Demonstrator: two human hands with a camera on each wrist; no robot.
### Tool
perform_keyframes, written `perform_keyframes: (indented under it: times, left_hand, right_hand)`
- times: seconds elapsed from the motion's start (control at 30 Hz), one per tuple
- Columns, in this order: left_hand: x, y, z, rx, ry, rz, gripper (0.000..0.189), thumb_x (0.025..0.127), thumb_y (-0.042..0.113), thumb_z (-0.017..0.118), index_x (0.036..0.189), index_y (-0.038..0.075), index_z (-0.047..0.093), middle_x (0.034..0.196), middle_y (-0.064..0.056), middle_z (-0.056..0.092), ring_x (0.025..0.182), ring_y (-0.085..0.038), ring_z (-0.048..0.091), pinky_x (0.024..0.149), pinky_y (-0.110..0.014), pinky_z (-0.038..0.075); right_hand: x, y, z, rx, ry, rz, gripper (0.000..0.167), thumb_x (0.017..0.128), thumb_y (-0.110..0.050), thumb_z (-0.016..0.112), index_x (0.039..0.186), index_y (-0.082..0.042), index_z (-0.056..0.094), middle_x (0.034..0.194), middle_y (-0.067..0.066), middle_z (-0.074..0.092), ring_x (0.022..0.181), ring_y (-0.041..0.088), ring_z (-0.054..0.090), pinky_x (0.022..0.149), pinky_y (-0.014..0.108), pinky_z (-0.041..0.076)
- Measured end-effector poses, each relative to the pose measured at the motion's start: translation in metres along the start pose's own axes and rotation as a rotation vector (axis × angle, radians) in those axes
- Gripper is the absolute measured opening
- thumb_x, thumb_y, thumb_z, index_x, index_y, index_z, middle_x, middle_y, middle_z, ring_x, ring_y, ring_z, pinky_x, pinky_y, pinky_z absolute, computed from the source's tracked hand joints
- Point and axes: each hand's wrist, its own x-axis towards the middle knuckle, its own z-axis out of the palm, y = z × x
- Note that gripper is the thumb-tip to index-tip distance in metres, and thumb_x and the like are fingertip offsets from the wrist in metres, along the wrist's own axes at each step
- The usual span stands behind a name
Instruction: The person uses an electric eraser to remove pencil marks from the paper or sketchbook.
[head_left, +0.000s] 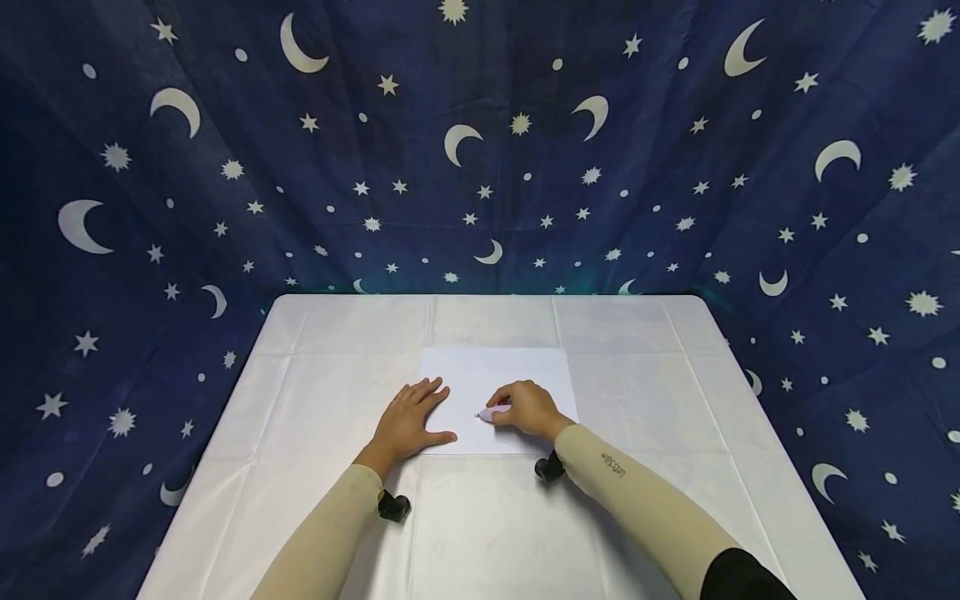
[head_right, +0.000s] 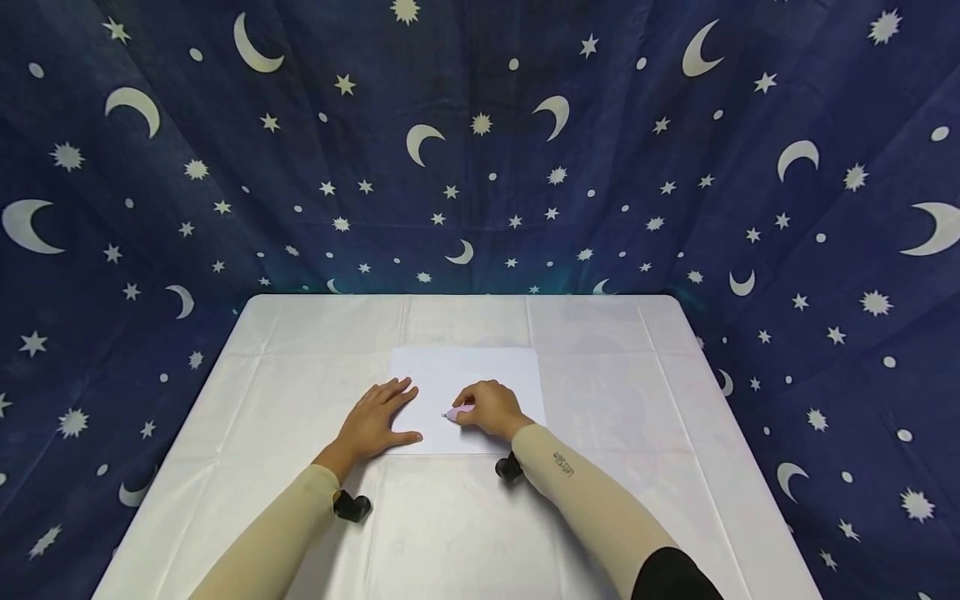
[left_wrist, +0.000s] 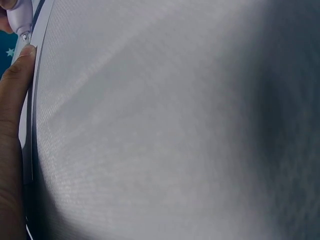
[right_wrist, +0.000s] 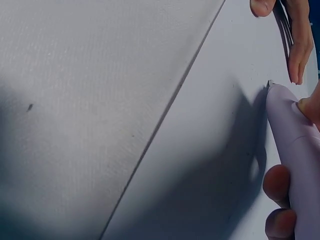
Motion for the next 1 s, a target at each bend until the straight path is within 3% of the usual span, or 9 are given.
perform_keyframes:
  times: [0.1, 0.3, 0.63, 0.87, 1.0]
  left_hand:
    - [0.000, 0.000, -0.001, -0.012, 0.020, 0.009, 0.089, 0.078, 0.071, 0.065, 0.149, 0.020, 0.045, 0.160, 0.001, 0.033, 0.148, -0.026, 0.027, 0.123, -0.049, 0.018]
    - [0.001, -0.002, 0.002, 0.006, -0.014, -0.007, 0.091, 0.079, 0.073, 0.063, 0.152, 0.023, 0.041, 0.161, 0.003, 0.029, 0.150, -0.025, 0.024, 0.124, -0.048, 0.015]
    - [0.001, -0.001, 0.001, 0.003, 0.022, 0.012, 0.090, 0.078, 0.073, 0.064, 0.150, 0.022, 0.044, 0.160, 0.002, 0.033, 0.148, -0.026, 0.028, 0.122, -0.049, 0.020]
    - [0.003, -0.002, 0.003, 0.009, -0.022, 0.000, 0.092, 0.078, 0.076, 0.060, 0.152, 0.024, 0.040, 0.162, 0.004, 0.027, 0.150, -0.023, 0.023, 0.124, -0.047, 0.015]
    - [0.002, -0.004, 0.003, 0.009, -0.015, 0.002, 0.093, 0.078, 0.076, 0.060, 0.152, 0.024, 0.040, 0.162, 0.003, 0.028, 0.150, -0.024, 0.023, 0.124, -0.047, 0.015]
  right_hand:
    - [0.000, 0.001, 0.001, 0.011, 0.000, -0.004, 0.012, 0.081, -0.025, 0.080, 0.093, -0.023, 0.078, 0.092, -0.009, 0.072, 0.096, 0.015, 0.066, 0.088, 0.040, 0.052]
    - [0.003, 0.000, 0.004, 0.020, -0.005, -0.028, 0.012, 0.081, -0.026, 0.080, 0.093, -0.024, 0.078, 0.093, -0.009, 0.072, 0.096, 0.015, 0.065, 0.089, 0.040, 0.052]
    - [0.007, -0.006, 0.007, 0.021, -0.015, -0.053, 0.014, 0.083, -0.027, 0.079, 0.095, -0.022, 0.078, 0.094, -0.009, 0.073, 0.098, 0.017, 0.066, 0.092, 0.043, 0.052]
    - [0.008, -0.007, 0.012, 0.030, -0.014, -0.062, 0.014, 0.082, -0.027, 0.079, 0.095, -0.022, 0.078, 0.095, -0.008, 0.073, 0.099, 0.018, 0.066, 0.093, 0.043, 0.052]
    - [0.007, -0.008, 0.010, 0.019, -0.011, -0.061, 0.014, 0.082, -0.027, 0.079, 0.095, -0.022, 0.078, 0.095, -0.008, 0.073, 0.099, 0.017, 0.066, 0.092, 0.042, 0.052]
